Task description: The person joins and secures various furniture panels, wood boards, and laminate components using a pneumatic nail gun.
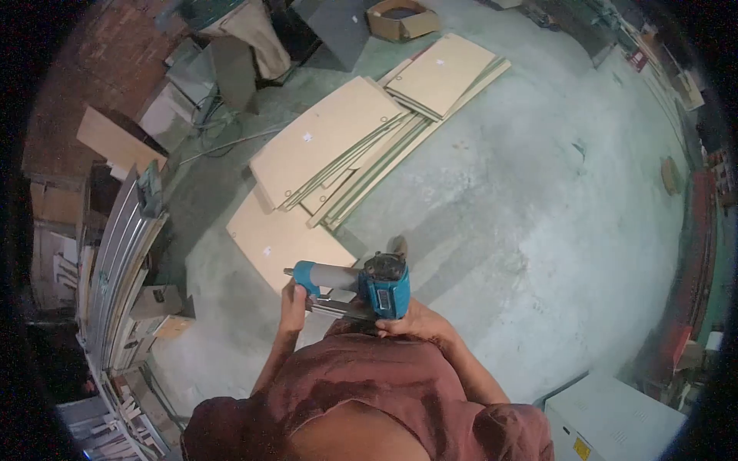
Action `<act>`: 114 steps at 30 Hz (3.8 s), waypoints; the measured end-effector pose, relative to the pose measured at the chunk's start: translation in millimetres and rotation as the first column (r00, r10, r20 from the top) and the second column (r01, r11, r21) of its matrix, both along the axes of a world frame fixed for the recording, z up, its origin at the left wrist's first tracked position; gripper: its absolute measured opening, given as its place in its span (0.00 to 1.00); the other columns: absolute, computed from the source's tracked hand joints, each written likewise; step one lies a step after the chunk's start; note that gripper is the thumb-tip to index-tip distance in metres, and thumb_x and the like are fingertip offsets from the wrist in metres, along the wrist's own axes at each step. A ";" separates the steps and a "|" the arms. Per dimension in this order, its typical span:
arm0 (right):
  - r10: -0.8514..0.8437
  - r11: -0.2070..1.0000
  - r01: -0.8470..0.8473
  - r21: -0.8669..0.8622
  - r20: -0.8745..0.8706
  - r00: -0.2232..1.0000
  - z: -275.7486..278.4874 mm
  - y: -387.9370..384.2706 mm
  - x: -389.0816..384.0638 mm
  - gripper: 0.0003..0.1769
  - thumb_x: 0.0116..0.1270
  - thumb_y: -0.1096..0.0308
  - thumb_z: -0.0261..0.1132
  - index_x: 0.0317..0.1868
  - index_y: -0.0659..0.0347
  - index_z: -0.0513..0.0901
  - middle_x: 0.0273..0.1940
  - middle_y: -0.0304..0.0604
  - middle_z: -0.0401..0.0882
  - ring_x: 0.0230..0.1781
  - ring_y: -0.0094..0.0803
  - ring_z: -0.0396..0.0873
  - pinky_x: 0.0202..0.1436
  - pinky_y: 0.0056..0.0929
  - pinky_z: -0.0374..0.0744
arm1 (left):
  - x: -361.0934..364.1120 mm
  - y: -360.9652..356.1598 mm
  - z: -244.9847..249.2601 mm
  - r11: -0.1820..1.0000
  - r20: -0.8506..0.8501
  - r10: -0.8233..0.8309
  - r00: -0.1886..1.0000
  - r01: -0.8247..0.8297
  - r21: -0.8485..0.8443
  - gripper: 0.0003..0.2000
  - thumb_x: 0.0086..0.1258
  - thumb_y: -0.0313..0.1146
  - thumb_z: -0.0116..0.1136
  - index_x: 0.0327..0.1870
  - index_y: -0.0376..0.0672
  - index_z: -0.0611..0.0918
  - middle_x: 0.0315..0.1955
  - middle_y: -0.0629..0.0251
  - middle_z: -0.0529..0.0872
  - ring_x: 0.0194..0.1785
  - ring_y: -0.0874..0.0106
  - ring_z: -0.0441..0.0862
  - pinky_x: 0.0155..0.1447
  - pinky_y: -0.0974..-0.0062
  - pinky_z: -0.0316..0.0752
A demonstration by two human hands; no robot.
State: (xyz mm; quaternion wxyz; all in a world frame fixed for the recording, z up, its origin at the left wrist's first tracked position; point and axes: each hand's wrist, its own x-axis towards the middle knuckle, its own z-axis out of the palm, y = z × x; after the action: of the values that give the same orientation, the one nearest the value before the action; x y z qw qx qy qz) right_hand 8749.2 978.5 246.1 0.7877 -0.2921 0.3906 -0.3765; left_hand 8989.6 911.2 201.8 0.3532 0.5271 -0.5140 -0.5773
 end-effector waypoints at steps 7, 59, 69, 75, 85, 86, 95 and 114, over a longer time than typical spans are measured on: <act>-0.054 0.969 -0.017 -0.247 -0.278 0.959 -46.7 -105.8 -123.8 0.16 0.51 0.67 0.64 0.40 0.63 0.73 0.29 0.39 0.76 0.29 0.23 0.73 0.32 0.24 0.75 | -130.2 -126.2 -25.4 0.994 -0.079 -0.012 0.997 0.004 -0.106 0.22 0.60 0.53 0.50 0.33 0.37 0.76 0.24 0.73 0.74 0.28 0.80 0.68 0.33 0.79 0.65; -0.191 0.974 0.224 0.040 -0.387 0.902 1.2 -627.1 -1133.5 0.33 0.45 0.62 0.69 0.51 0.66 0.70 0.40 0.42 0.76 0.31 0.27 0.75 0.31 0.24 0.72 | -1159.0 -706.6 -6.6 0.723 0.021 -0.690 0.723 0.690 -0.028 0.12 0.57 0.41 0.59 0.35 0.41 0.81 0.28 0.62 0.82 0.31 0.74 0.78 0.36 0.77 0.71; -0.177 0.951 0.228 0.208 -0.239 0.955 -49.8 -755.9 -1262.6 0.33 0.43 0.60 0.72 0.48 0.65 0.70 0.41 0.41 0.75 0.42 0.30 0.73 0.46 0.28 0.70 | -1261.8 -769.2 -20.8 0.904 0.343 -0.426 0.837 0.402 0.143 0.21 0.57 0.49 0.57 0.31 0.34 0.79 0.24 0.58 0.81 0.31 0.71 0.79 0.38 0.72 0.72; 0.224 0.961 -0.163 0.221 -0.285 0.932 -49.8 -859.0 -1353.8 0.38 0.41 0.49 0.71 0.50 0.63 0.71 0.42 0.40 0.75 0.41 0.30 0.73 0.43 0.24 0.71 | -1330.4 -815.4 -22.3 0.969 0.303 -0.233 0.924 0.195 0.149 0.24 0.56 0.53 0.55 0.33 0.35 0.79 0.26 0.57 0.81 0.31 0.70 0.79 0.39 0.71 0.71; 0.683 0.687 -0.630 0.363 -0.026 0.730 -56.4 -1022.6 -1385.9 0.39 0.46 0.56 0.70 0.56 0.64 0.64 0.47 0.42 0.73 0.43 0.28 0.73 0.42 0.23 0.73 | -1377.4 -865.1 -49.3 0.911 0.117 0.247 0.962 -0.272 0.312 0.19 0.54 0.47 0.55 0.34 0.38 0.80 0.27 0.56 0.81 0.34 0.62 0.77 0.42 0.68 0.70; 0.707 0.664 -0.649 0.371 -0.030 0.706 -54.8 -1036.0 -1375.7 0.39 0.46 0.56 0.70 0.56 0.64 0.64 0.47 0.42 0.73 0.43 0.28 0.73 0.42 0.23 0.73 | -1376.3 -869.6 -64.1 0.900 0.109 0.279 0.954 -0.299 0.317 0.19 0.54 0.47 0.55 0.34 0.38 0.80 0.27 0.56 0.81 0.34 0.62 0.77 0.42 0.68 0.70; 0.653 0.654 -0.621 0.433 0.092 0.752 -40.7 -1144.7 -1288.1 0.30 0.49 0.74 0.68 0.52 0.59 0.64 0.51 0.44 0.67 0.54 0.36 0.68 0.56 0.35 0.72 | -1309.6 -979.1 -72.4 0.933 0.139 0.307 0.941 -0.327 0.152 0.18 0.55 0.44 0.56 0.29 0.34 0.78 0.20 0.58 0.80 0.25 0.70 0.77 0.32 0.70 0.71; 0.757 0.354 -0.913 0.203 -0.635 0.153 -328.9 -1424.3 -1221.7 0.22 0.54 0.69 0.61 0.50 0.63 0.69 0.40 0.38 0.73 0.40 0.23 0.72 0.44 0.19 0.70 | -1422.0 -1244.5 -296.2 0.122 -0.142 0.985 0.099 -0.978 0.168 0.24 0.68 0.42 0.40 0.58 0.32 0.61 0.46 0.45 0.73 0.49 0.58 0.73 0.53 0.70 0.66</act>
State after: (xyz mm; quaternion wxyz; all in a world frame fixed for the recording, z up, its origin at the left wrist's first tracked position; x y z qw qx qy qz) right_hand 7527.5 -445.8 -82.8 0.6351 -0.6543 0.3532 0.2094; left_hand 7567.5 -333.3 -94.4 0.6924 0.6731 0.0156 -0.2595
